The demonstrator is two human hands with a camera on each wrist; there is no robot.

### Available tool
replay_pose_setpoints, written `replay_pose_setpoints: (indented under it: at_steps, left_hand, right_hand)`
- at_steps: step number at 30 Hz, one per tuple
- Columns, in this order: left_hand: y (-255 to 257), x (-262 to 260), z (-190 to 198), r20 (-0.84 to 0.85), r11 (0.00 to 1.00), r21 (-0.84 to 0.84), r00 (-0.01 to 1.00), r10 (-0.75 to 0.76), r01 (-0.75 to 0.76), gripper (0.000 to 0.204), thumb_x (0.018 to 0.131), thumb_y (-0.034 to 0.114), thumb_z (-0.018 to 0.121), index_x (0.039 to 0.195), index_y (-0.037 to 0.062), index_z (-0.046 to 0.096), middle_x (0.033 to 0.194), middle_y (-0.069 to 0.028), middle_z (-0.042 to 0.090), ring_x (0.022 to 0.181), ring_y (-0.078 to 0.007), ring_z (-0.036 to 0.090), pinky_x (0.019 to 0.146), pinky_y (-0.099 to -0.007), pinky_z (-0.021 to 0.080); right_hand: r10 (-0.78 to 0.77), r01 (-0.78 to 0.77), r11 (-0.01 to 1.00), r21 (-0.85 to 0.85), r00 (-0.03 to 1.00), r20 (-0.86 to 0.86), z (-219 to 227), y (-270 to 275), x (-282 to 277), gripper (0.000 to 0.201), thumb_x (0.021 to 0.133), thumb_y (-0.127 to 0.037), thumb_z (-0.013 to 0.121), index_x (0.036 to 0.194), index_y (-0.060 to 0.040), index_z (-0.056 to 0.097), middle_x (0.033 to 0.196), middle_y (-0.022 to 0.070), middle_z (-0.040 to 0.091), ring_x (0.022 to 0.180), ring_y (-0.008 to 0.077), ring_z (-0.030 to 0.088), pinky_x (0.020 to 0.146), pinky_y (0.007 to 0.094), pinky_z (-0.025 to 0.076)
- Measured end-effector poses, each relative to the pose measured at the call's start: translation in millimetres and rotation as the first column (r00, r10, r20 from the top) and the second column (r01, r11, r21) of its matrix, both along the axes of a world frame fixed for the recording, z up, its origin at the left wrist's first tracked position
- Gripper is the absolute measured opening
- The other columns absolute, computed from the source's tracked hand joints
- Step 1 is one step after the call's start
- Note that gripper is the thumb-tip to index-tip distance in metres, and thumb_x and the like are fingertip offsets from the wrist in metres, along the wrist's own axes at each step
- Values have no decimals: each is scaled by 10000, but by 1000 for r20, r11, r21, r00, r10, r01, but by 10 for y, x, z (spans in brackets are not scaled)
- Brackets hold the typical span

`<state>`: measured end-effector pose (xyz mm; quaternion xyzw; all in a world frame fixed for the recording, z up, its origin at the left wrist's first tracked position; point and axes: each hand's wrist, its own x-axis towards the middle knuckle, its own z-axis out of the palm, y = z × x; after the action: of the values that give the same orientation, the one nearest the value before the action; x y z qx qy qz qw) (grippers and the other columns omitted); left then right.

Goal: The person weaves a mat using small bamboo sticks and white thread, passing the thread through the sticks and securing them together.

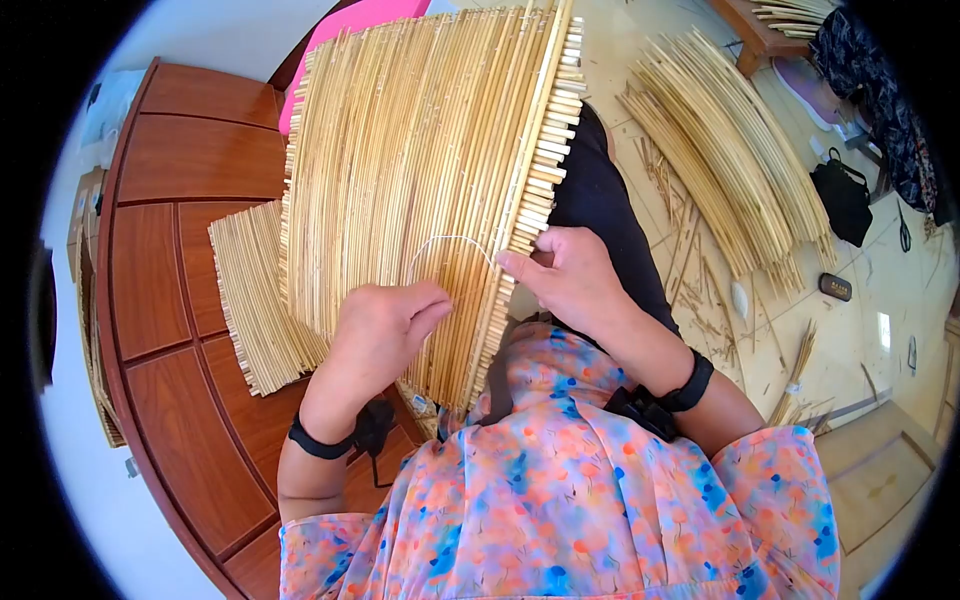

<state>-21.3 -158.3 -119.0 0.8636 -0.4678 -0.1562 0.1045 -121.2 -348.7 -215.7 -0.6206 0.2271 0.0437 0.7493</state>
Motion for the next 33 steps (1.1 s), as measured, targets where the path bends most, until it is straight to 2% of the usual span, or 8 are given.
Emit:
replay_pose_setpoints:
  at_steps: [6, 8, 15, 18, 27, 33]
  left_hand:
    - [-33, -37, 162, 47, 1000, -24, 999, 7, -6, 106, 836, 89, 680, 926, 41, 708, 759, -141, 673, 666, -328, 653, 576, -386, 511]
    - [-53, -33, 159, 69, 999, -51, 998, -1, 5, 111, 834, 71, 676, 931, 30, 708, 767, -134, 677, 669, -318, 658, 577, -382, 510]
    - [-148, -40, 197, 117, 999, 10, 992, -37, 37, 90, 826, 73, 681, 909, 57, 713, 731, -113, 660, 646, -297, 650, 547, -377, 495]
    - [-165, -36, 207, 130, 999, 3, 990, -45, 45, 85, 822, 73, 683, 902, 63, 712, 720, -108, 653, 641, -293, 647, 536, -375, 490]
    - [-199, -35, 216, 150, 997, 11, 986, -73, 72, 93, 812, 70, 685, 901, 69, 711, 687, -106, 627, 617, -291, 633, 530, -381, 486]
    - [-230, -43, 238, 153, 997, 20, 985, -81, 79, 86, 812, 71, 683, 895, 71, 707, 684, -107, 623, 618, -297, 631, 529, -386, 487]
  right_hand:
    - [8, -7, 995, -97, 1000, 6, -45, -5, 8, 361, 871, -265, 737, 691, 26, 623, 548, 12, 543, 493, 54, 460, 429, 274, 378]
    - [10, -10, 993, -119, 1000, 2, -65, -7, 10, 354, 867, -262, 739, 701, 33, 635, 562, 27, 568, 504, 58, 480, 443, 279, 395]
    - [-3, 4, 990, -139, 1000, 8, -23, -9, 2, 320, 853, -252, 746, 774, 51, 680, 636, 79, 653, 571, 70, 560, 507, 282, 450]
    - [-21, 20, 993, -117, 1000, -2, 17, 5, 5, 320, 846, -249, 752, 762, 51, 676, 622, 76, 645, 562, 72, 556, 501, 284, 448]
    - [-4, 3, 979, -205, 1000, -4, -89, 5, 4, 323, 840, -245, 759, 729, 45, 668, 605, 77, 638, 550, 76, 557, 489, 286, 445]
    - [-14, 12, 985, -173, 1000, -11, -12, 1, 7, 308, 847, -231, 753, 734, 44, 673, 616, 77, 647, 557, 76, 565, 498, 281, 454]
